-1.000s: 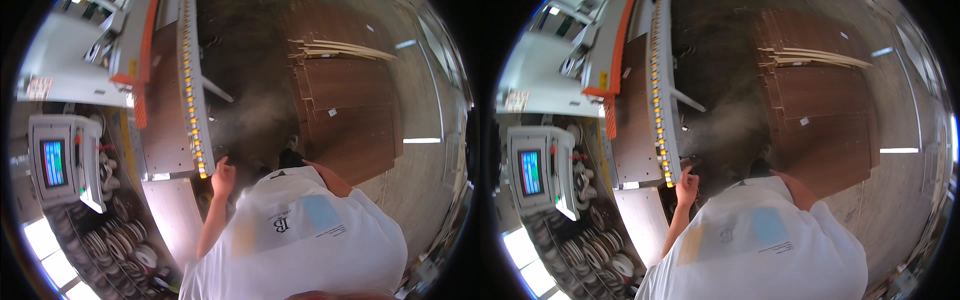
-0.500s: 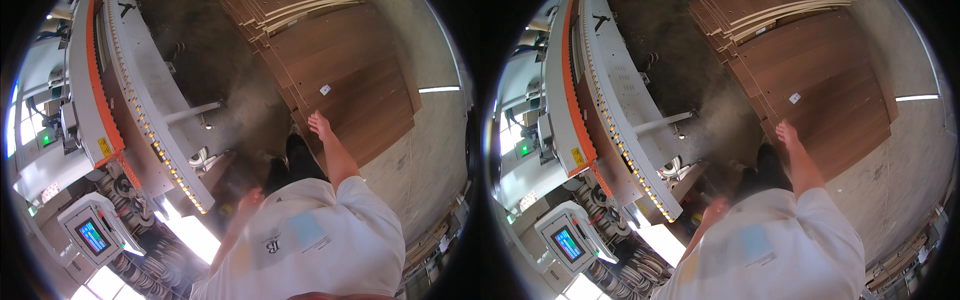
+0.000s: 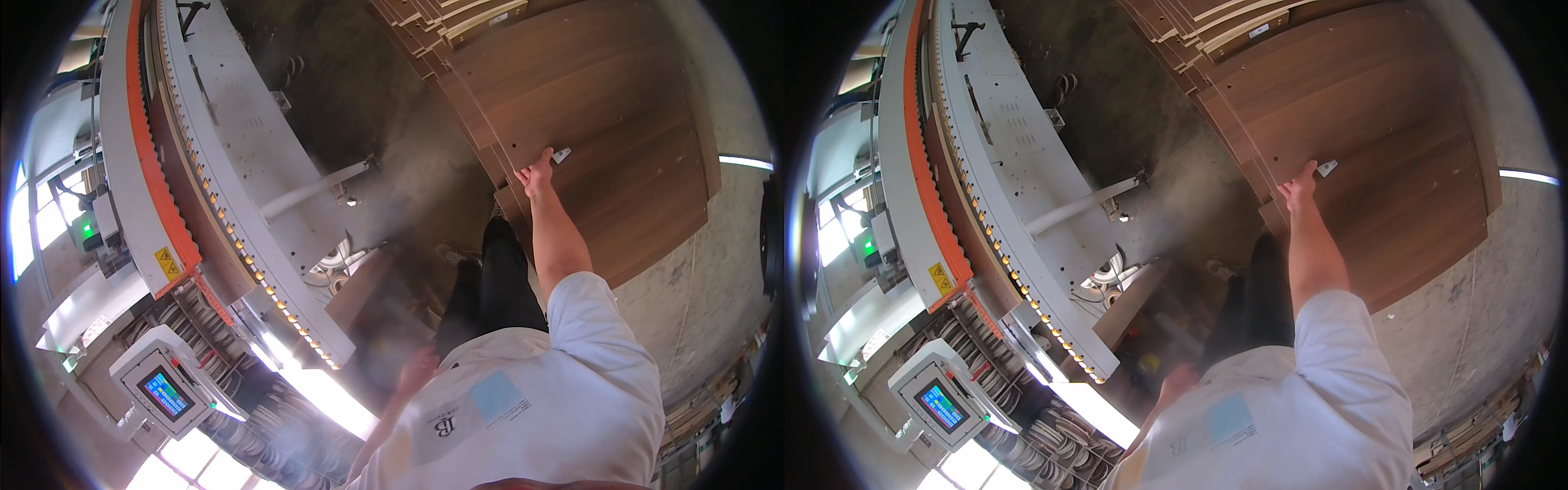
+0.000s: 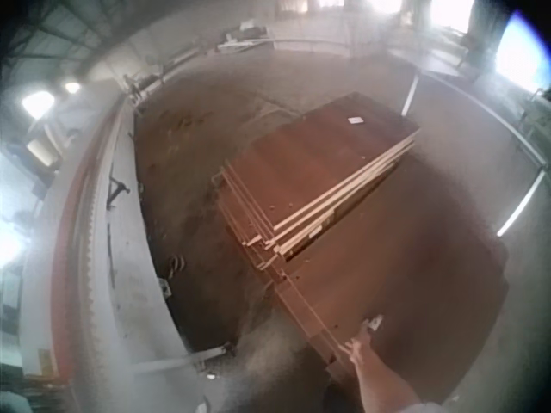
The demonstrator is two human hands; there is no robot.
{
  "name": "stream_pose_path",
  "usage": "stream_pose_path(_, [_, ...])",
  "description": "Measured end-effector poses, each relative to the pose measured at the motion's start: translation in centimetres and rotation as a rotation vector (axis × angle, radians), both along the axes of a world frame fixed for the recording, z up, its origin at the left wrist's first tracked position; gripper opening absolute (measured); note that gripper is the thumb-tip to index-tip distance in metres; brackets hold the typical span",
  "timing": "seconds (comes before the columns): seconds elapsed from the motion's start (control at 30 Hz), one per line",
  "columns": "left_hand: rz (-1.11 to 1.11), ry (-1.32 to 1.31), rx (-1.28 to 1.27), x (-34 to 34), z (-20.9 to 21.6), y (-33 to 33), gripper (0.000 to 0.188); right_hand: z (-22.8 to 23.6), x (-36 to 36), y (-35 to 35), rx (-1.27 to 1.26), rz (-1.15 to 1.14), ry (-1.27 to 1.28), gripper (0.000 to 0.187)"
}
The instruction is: The person picks up wooden boards from a stack and feeds them one at a time into an edge banding machine.
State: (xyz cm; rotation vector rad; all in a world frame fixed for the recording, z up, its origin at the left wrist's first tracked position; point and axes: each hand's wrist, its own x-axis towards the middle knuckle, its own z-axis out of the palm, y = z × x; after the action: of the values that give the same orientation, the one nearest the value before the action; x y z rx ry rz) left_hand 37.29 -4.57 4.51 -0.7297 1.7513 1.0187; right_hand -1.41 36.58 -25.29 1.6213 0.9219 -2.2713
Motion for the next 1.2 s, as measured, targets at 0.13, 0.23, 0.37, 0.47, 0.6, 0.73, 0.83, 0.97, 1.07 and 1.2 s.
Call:
stream_pose_path(0.13, [-0.237, 0.208, 0.093, 0.9, -2.0, -0.8, 0.024, 3.0, 3.6, -2.2, 0.069, 0.041, -0.159, 0.097])
stream_pose_path(0.23, [-0.558, 0.088, -0.021, -3.0, -1.0, -0.2, 0.024, 2.3, 8.8, -3.7, 0.058, 0.081, -0.254, 0.101])
stream_pose_path(0.37, [-0.581, 0.403, 0.074, -7.6, -2.6, 0.1, 0.029, 8.9, 14.3, -6.7, -0.021, 0.147, -0.266, 0.102])
stream_pose_path(0.47, [0.347, 0.006, 0.300, -14.7, -2.5, 5.2, 0.034, 11.1, 19.3, -7.9, -0.180, 0.180, -0.168, 0.095])
stream_pose_path(0.6, [0.173, 0.387, 0.440, -19.4, -7.8, 8.7, 0.034, 17.1, 23.5, -9.6, -0.316, 0.417, -0.051, 0.087])
stream_pose_path(0.73, [0.755, 0.094, 0.294, -21.0, -3.6, 12.2, 0.026, 24.6, 23.9, -10.0, -0.358, 0.676, 0.085, 0.078])
stream_pose_path(0.83, [0.798, 0.091, 0.262, -19.5, -0.9, 10.7, 0.036, 25.4, 23.3, -8.3, -0.284, 0.649, 0.083, 0.072])
stream_pose_path(0.97, [0.815, 0.113, 0.227, -16.9, 4.9, 7.3, 0.036, 21.8, 22.9, -3.2, -0.132, 0.288, 0.048, 0.066])
stream_pose_path(1.07, [0.656, 0.314, 0.242, -12.6, 6.2, 2.9, 0.040, 20.4, 22.8, 0.0, -0.045, 0.213, 0.012, 0.067])
stream_pose_path(1.2, [0.688, 0.486, -0.006, -6.9, 4.7, -2.2, 0.040, 16.5, 23.2, 0.5, -0.015, 0.206, -0.070, 0.066])
